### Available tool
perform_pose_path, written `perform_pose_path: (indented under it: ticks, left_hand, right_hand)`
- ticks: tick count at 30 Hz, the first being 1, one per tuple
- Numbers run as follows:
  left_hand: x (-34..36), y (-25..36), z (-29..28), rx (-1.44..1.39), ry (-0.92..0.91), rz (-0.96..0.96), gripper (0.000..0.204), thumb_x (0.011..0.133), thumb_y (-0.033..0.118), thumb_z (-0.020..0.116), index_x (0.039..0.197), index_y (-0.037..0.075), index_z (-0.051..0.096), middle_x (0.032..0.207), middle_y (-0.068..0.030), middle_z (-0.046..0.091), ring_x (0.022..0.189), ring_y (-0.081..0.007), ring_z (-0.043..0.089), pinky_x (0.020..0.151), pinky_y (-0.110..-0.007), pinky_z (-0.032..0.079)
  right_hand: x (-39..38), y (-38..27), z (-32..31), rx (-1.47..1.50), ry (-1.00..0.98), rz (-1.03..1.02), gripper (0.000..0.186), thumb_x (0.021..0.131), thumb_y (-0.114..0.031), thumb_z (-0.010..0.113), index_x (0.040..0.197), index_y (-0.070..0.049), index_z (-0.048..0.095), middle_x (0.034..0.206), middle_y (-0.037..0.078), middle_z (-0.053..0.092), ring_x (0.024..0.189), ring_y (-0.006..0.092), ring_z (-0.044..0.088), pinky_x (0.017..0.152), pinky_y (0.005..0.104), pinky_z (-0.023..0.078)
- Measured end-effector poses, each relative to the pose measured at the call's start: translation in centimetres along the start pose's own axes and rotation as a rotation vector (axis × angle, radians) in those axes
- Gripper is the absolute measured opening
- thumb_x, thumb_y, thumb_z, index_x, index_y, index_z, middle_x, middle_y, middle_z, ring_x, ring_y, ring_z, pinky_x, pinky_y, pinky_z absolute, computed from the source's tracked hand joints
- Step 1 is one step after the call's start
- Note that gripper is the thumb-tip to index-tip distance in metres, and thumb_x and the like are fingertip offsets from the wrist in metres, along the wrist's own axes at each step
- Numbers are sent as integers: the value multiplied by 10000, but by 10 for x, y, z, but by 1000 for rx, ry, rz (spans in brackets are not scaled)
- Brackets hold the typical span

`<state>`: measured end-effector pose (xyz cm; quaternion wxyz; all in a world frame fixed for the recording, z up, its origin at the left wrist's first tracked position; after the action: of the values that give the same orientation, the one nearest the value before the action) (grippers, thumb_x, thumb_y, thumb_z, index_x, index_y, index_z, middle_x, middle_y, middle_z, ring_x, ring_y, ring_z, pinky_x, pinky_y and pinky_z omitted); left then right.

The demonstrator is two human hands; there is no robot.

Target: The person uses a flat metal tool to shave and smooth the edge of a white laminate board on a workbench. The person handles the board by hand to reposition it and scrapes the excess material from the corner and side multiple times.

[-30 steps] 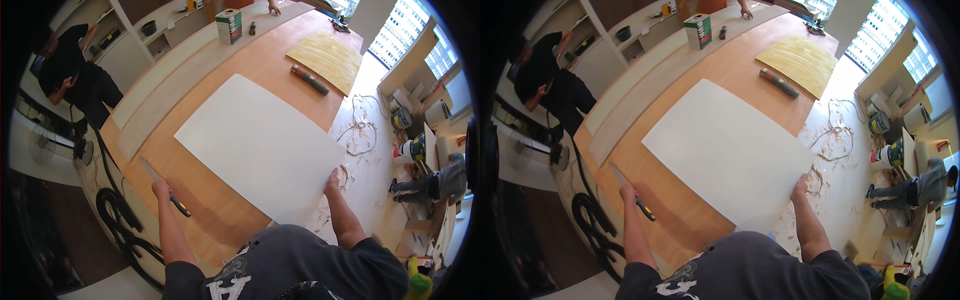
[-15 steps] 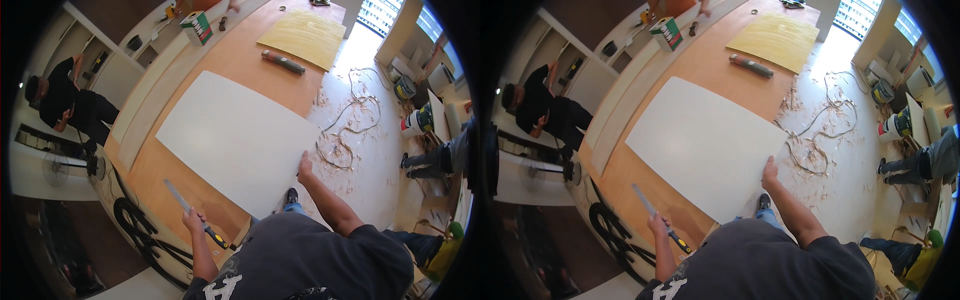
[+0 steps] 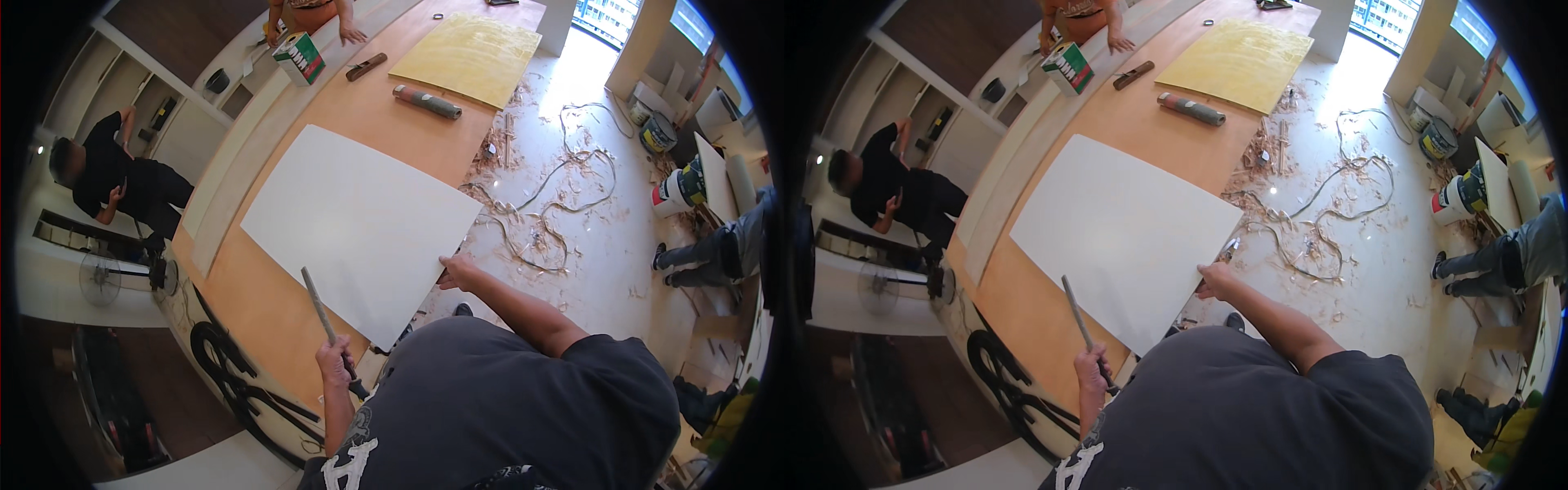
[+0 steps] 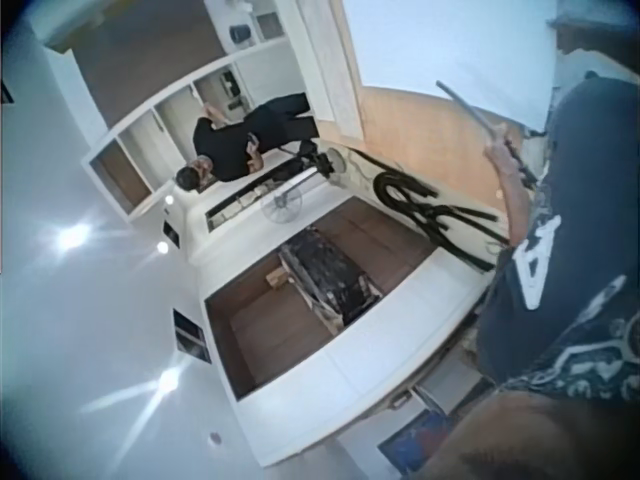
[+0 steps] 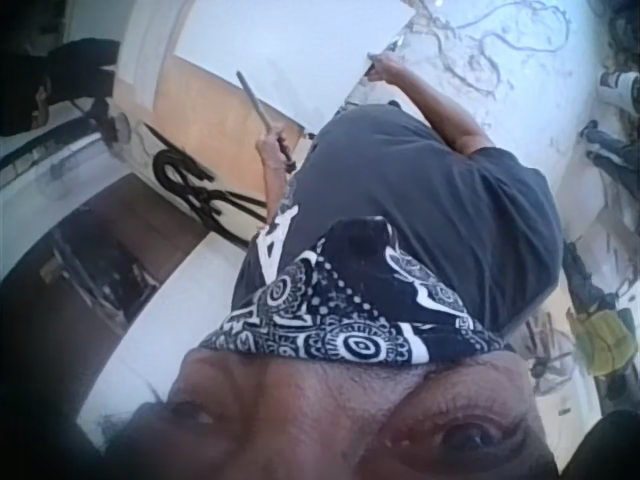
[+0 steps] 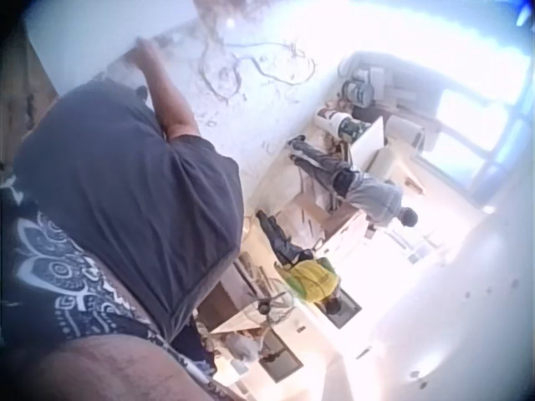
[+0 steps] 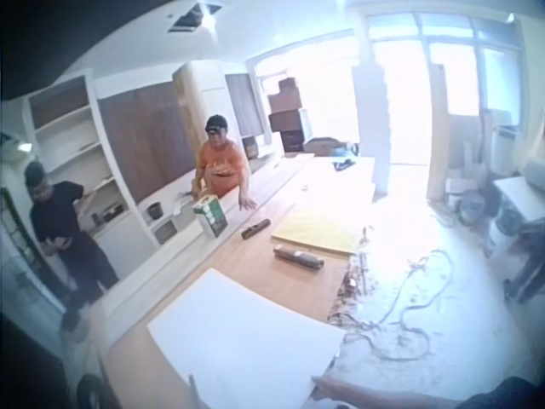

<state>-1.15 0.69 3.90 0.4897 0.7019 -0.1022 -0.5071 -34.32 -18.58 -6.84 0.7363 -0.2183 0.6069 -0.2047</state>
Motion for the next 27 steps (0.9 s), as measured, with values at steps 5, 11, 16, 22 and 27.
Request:
perform_pose_path:
  ticks: [5,11,16,22,27]
  left_hand:
    - [-30,-14,21,134,-90,-13,233,777,62,754,957,24,612,621,8,524,443,-69,459,386,-215,376]
    - [-46,-25,47,196,-131,-5,251,766,10,714,994,3,608,642,13,524,460,-60,456,397,-209,365]
    - [-47,-43,46,195,-120,-19,242,780,9,685,1009,-3,609,652,1,534,458,-65,459,403,-210,358]
    - [-49,-52,48,197,-102,-30,242,810,42,646,1037,-31,604,651,-26,551,438,-71,446,393,-215,348]
    - [-46,-46,52,176,-102,0,289,815,47,628,1084,-57,604,666,-49,574,430,-78,448,391,-220,352]
  right_hand:
    - [24,10,-7,39,-49,-4,473,996,-299,558,1245,101,513,1032,292,670,890,437,704,700,535,611]
    - [30,-5,-7,-459,-195,-302,483,999,-295,560,1300,77,492,1196,269,612,982,461,671,790,581,579]
    - [4,-17,15,257,-215,64,703,987,-256,565,1539,-40,187,1624,211,80,1385,474,364,1004,604,470]
    - [-8,-27,14,323,-274,66,742,972,-317,567,1552,-79,170,1617,213,157,1400,457,356,1017,604,452]
    - [17,-37,-1,402,-410,40,664,978,-437,518,1505,-85,319,1503,220,412,1340,424,448,997,608,444]
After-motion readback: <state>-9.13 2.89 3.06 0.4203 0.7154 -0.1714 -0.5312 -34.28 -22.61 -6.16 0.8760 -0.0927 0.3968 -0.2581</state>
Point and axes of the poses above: each hand's wrist, its own x-axis towards the middle knuckle, its own z-axis out of the palm, y = z × x, the point moved 5 cm from there along x, towards the middle knuckle
